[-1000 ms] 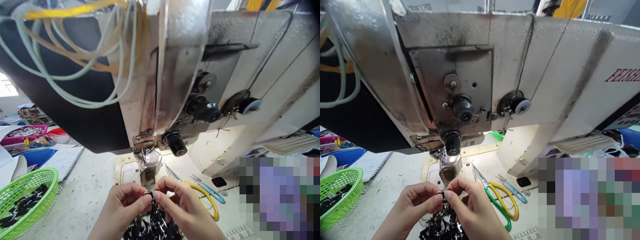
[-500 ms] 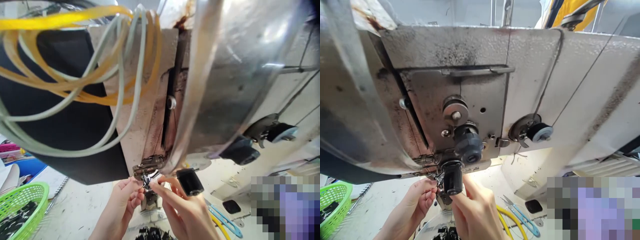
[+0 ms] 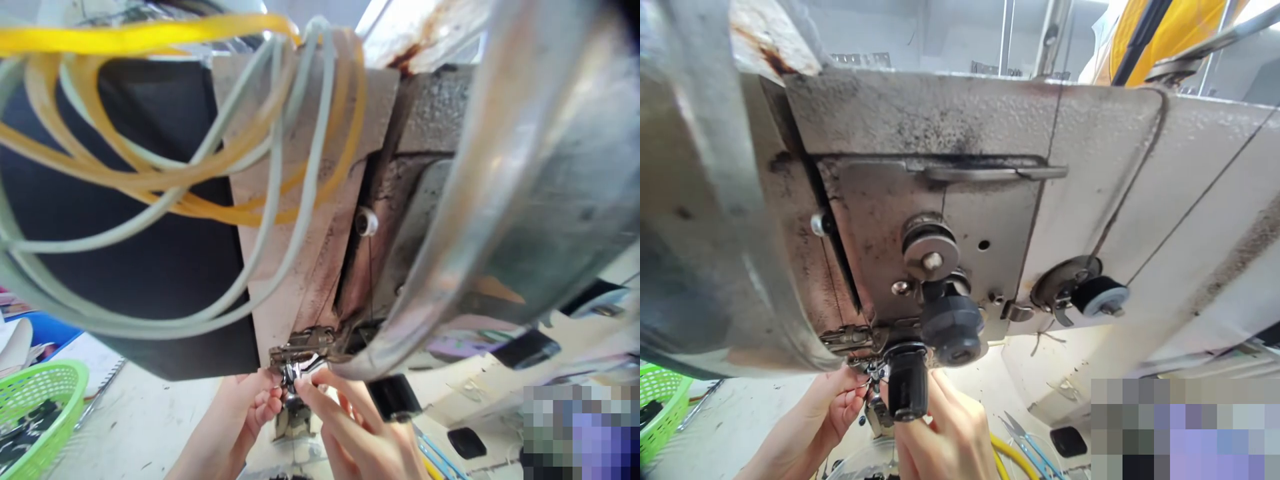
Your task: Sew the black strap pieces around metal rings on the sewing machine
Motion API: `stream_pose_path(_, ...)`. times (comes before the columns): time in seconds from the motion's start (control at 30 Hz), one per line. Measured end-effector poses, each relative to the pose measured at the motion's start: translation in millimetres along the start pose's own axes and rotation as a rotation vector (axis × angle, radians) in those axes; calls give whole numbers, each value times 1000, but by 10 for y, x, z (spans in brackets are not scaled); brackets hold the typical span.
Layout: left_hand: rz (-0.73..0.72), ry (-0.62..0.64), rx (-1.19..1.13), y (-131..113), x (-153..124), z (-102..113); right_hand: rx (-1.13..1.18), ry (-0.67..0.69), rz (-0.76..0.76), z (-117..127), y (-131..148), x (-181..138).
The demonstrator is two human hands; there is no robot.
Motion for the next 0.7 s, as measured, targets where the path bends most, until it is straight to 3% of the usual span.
stream_pose_path(0.17,-35,17,98,-74,51,-76,34,-127,87,9,-14,43)
stream_pose_path(0.23,-20,57,158,-124,71,-99,74,-114,92,23,-6,61)
stream_pose_path(0.33,14,105,193,-167,81,-93,183,-58,47,40,15,23)
stream_pose_path(0.5,26,149,199,-165,62,-20,397,-206,-110,52,43,-248)
stream_pose_path(0.57,23,180,210,-176,55,-4,429,-70,-179,4,48,-352)
stream_pose_path(0.7,10,248,242,-221,68,-12,383,405,-235,-168,35,-498)
Point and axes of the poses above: each hand's wrist, its own x-axis towards the middle knuckle, its own z-axis out of the back of the hand, y = z × x, the point moved 2 cm from there along x, towards the middle knuckle, and after that the axes turned 11 degrees about y, right-handed, at the moved point
